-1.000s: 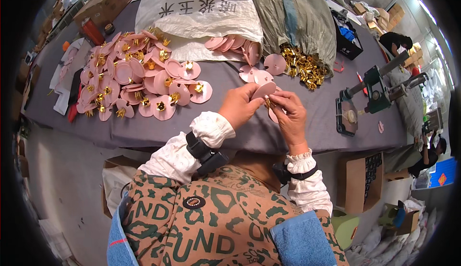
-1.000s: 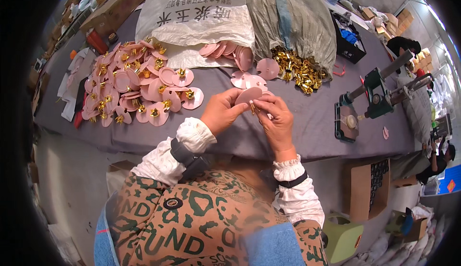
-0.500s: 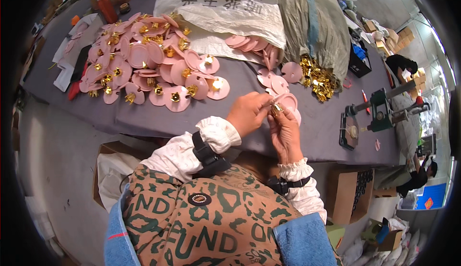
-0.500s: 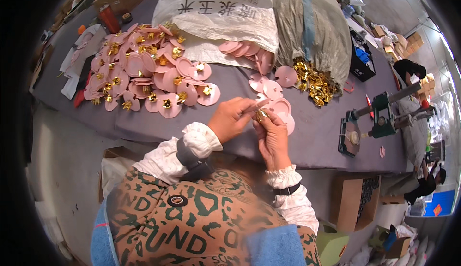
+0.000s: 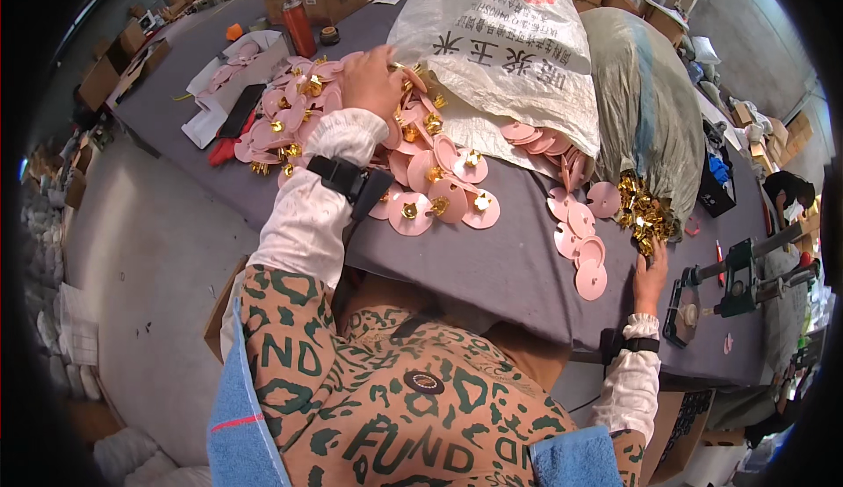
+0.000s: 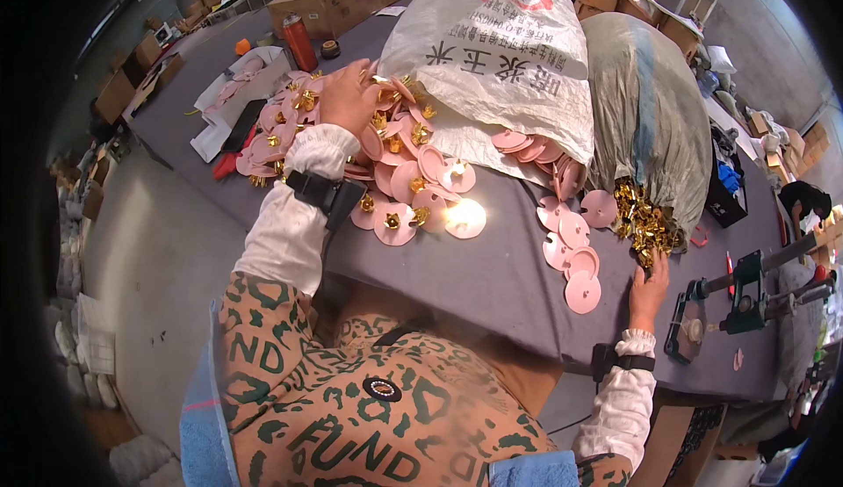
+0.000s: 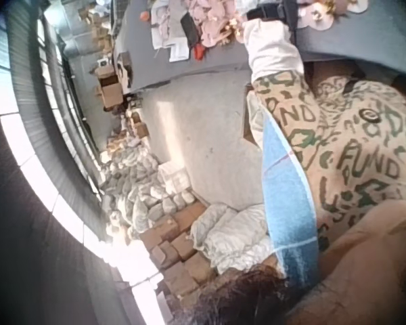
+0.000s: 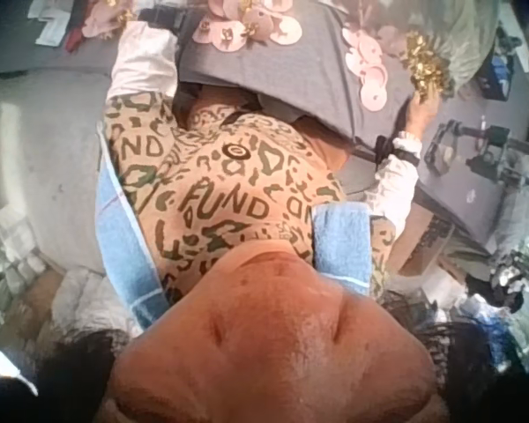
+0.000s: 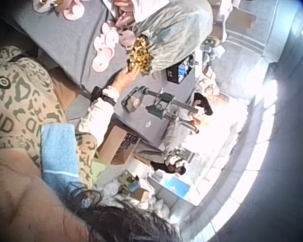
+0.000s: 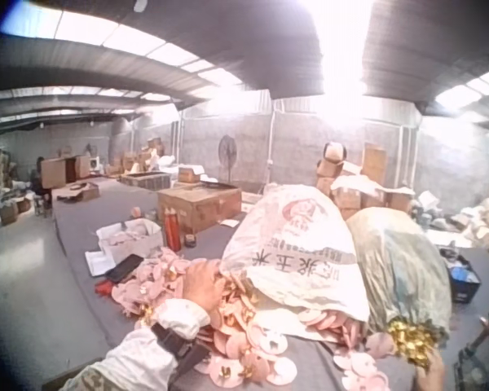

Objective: Assembling small plastic disks with metal gold components and using a manual press.

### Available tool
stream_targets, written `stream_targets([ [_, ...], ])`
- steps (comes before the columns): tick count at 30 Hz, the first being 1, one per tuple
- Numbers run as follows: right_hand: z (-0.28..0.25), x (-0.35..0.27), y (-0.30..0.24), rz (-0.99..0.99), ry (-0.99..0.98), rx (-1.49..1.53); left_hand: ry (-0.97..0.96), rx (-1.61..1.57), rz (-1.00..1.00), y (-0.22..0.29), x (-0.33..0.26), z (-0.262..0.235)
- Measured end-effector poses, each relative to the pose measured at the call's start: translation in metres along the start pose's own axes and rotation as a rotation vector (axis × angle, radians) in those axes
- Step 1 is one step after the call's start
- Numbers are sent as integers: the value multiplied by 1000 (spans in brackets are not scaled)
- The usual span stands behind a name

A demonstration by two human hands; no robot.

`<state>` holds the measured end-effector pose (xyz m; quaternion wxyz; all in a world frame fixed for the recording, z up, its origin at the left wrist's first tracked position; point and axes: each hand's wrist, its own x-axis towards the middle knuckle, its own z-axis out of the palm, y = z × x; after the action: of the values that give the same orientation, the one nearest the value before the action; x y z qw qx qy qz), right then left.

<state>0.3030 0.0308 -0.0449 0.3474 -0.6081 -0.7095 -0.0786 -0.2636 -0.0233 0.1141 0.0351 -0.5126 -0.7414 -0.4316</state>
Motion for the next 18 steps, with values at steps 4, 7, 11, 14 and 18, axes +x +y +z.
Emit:
stream_targets([
  [4,9,-13,18,82,-38,63,87,-147,451,41,-49,56],
  [7,6,-19,9,171,-6,81,-363,-346,640,90,-125,113],
  [11,7,-8,-17,97,157,141,-546,-373,608,111,-179,164],
  [14,4,-12,-17,176,193,156,-524,-393,684,126,-195,187],
  [18,0,-14,-8,248,158,305,-475,-335,740,147,-199,207],
])
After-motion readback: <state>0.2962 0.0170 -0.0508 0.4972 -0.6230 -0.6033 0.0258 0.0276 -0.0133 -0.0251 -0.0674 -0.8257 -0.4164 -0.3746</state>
